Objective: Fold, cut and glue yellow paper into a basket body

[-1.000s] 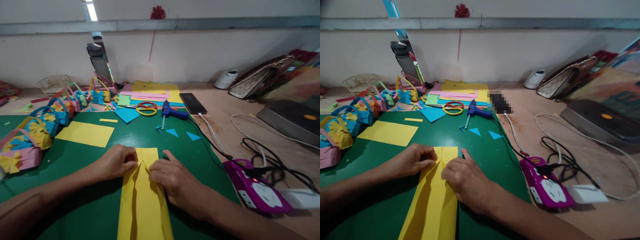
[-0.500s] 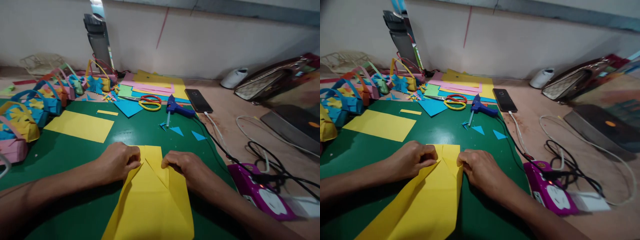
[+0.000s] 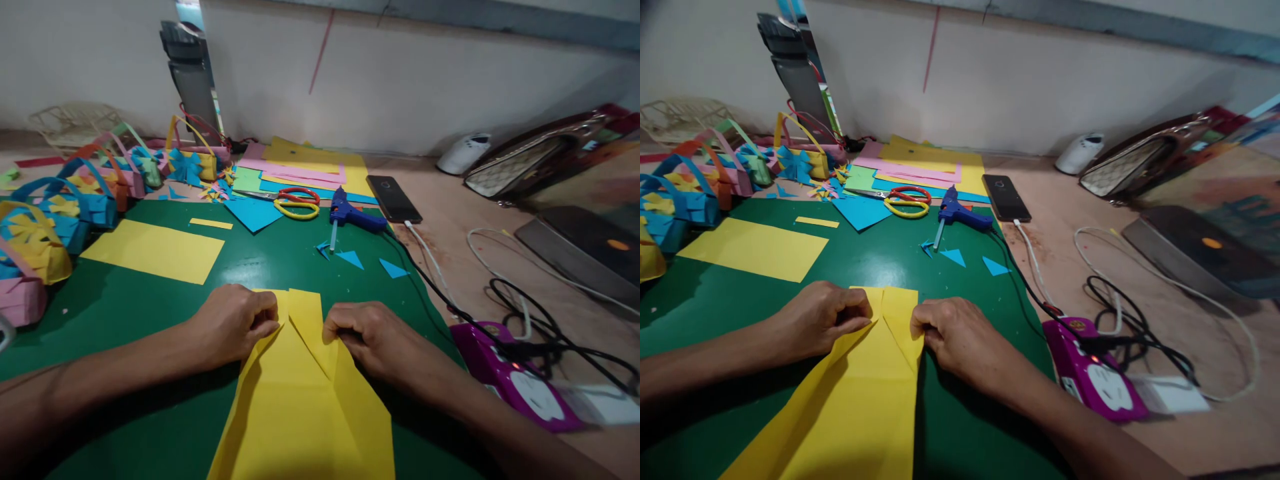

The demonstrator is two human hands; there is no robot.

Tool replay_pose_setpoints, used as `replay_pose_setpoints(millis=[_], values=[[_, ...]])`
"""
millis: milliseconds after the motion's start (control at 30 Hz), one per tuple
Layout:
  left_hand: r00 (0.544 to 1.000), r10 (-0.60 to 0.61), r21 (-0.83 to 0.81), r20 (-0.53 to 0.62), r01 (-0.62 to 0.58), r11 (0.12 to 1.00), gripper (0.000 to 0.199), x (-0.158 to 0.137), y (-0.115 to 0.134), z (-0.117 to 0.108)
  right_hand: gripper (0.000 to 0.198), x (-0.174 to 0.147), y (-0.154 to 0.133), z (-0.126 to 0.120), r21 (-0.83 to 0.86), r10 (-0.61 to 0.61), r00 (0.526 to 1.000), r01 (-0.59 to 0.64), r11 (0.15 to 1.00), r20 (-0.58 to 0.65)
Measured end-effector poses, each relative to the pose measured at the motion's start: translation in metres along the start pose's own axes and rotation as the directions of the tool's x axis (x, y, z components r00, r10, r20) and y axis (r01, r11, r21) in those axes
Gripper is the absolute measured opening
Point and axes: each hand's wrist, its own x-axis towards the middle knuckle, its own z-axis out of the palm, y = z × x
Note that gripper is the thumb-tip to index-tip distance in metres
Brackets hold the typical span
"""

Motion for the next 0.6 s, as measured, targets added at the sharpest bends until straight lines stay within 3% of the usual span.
replay_pose_setpoints(millis=[600], values=[[0.999,-0.014,0.079,-0.033,0.017,0.997,0.012,-0.0020,0.0017,0.0043,0.021,-0.0076,-0.0037,-0.0083,0.165,-0.147,0.988,0.139,0.976,0.038]])
